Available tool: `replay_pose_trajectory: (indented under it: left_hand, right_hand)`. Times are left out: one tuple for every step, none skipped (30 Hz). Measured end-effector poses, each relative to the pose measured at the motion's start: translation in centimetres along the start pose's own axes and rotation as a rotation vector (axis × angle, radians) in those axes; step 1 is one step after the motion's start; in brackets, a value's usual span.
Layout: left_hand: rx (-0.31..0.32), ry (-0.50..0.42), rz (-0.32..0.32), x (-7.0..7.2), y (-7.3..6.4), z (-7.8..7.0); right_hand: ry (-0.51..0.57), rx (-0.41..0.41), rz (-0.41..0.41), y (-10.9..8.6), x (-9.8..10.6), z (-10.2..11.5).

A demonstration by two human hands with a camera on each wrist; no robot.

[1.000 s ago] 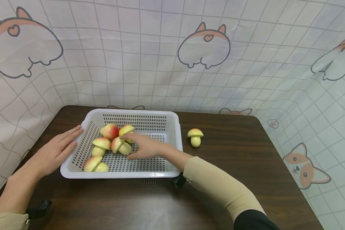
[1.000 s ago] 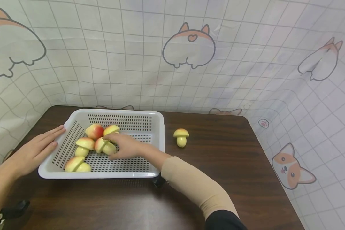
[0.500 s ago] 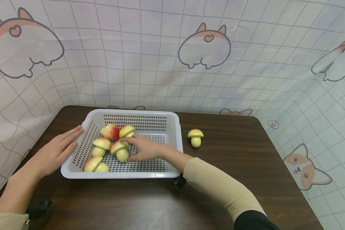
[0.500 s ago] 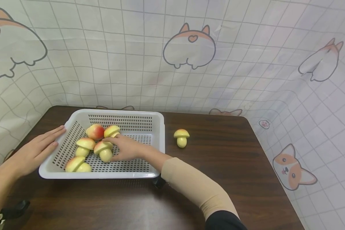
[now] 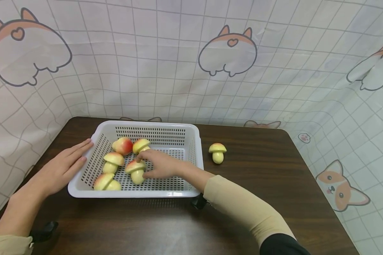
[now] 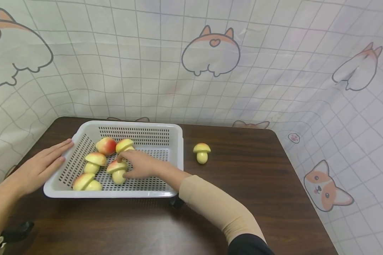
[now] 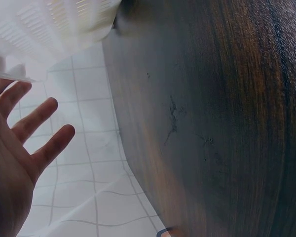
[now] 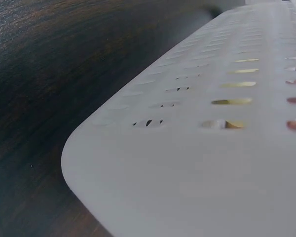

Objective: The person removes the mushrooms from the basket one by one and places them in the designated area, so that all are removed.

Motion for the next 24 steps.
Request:
replay_pose_trajectory:
  left_hand:
    - [-0.004, 0.004, 0.002, 0.0, 0.02, 0.02]
    - [-0.003, 0.0, -0.001, -0.02, 0.01, 0.02]
    - [-0.008, 0.005, 0.0, -0.02, 0.03, 0.03]
    - [-0.007, 0.002, -0.003, -0.04, 0.03, 0.04]
    - [-0.01, 0.002, -0.004, -0.05, 0.05, 0.05]
    - [-0.009, -0.001, -0.007, -0.05, 0.06, 0.08]
    - [-0.008, -0.005, -0.01, -0.05, 0.08, 0.09]
    - [-0.008, -0.009, -0.014, -0.05, 0.1, 0.1]
    - [-0.008, -0.008, -0.015, -0.04, 0.13, 0.12]
    - [-0.007, -0.012, -0.017, -0.03, 0.14, 0.13]
    - [-0.007, -0.012, -0.016, -0.02, 0.15, 0.14]
    - [-0.009, -0.007, -0.014, 0.0, 0.16, 0.13]
    - [-0.007, -0.007, -0.014, 0.02, 0.15, 0.12]
    - [-0.005, -0.007, -0.012, 0.03, 0.13, 0.1]
    - [-0.002, -0.008, -0.01, 0.04, 0.12, 0.09]
    - [0.0, -0.009, -0.009, 0.05, 0.11, 0.05]
    - [0.002, -0.009, -0.008, 0.05, 0.11, 0.02]
    - [0.004, -0.01, -0.007, 0.06, 0.09, 0.0]
    - [0.009, -0.014, -0.008, 0.06, 0.08, -0.01]
    - [0.006, -0.012, -0.007, 0.07, 0.09, -0.04]
    - [0.006, -0.011, -0.007, 0.07, 0.09, -0.06]
    - [0.006, -0.011, -0.006, 0.07, 0.09, -0.07]
    - [0.005, -0.011, -0.006, 0.07, 0.07, -0.05]
    - [0.005, -0.011, -0.006, 0.07, 0.07, -0.05]
  right_hand:
    - [0.001, -0.001, -0.008, -0.03, 0.04, 0.01]
    - [0.002, -0.005, -0.014, -0.05, 0.05, 0.01]
    - [0.001, -0.01, -0.017, -0.08, 0.05, 0.0]
    - [0.0, -0.014, -0.019, -0.1, 0.03, 0.0]
    - [-0.003, -0.019, -0.018, -0.11, 0.0, -0.02]
    - [-0.002, -0.02, -0.017, -0.1, -0.03, -0.05]
    - [0.002, -0.021, -0.015, -0.08, -0.06, -0.07]
    - [0.003, -0.019, -0.011, -0.05, -0.09, -0.08]
    - [0.001, -0.014, -0.007, -0.02, -0.1, -0.1]
    - [-0.002, -0.004, -0.002, 0.02, -0.1, -0.09]
    - [-0.003, 0.01, 0.002, 0.06, -0.1, -0.1]
    - [-0.007, 0.025, 0.008, 0.1, -0.09, -0.11]
    - [-0.014, 0.04, 0.014, 0.13, -0.07, -0.08]
    - [-0.023, 0.057, 0.02, 0.16, -0.05, -0.07]
    - [-0.029, 0.073, 0.025, 0.18, -0.04, -0.06]
    - [-0.039, 0.088, 0.031, 0.19, -0.03, -0.04]
    - [-0.047, 0.098, 0.036, 0.19, -0.03, -0.03]
    - [-0.057, 0.105, 0.042, 0.19, -0.02, 0.0]
    - [-0.063, 0.111, 0.045, 0.18, -0.02, 0.02]
    - [-0.066, 0.116, 0.048, 0.17, -0.02, 0.04]
    - [-0.067, 0.119, 0.05, 0.15, -0.02, 0.07]
    - [-0.066, 0.118, 0.053, 0.14, -0.04, 0.07]
    - [-0.062, 0.116, 0.054, 0.13, -0.06, 0.07]
    - [-0.055, 0.114, 0.054, 0.11, -0.07, 0.07]
Point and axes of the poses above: each hand's wrist, its own y-axis towards the middle knuckle, its own x-axis out of the back of the hand, z = x × y, the point moved 1 cm from there along y, towards the middle knuckle, and after that the axes turned 15 degrees about x, right-handed, at the moved point
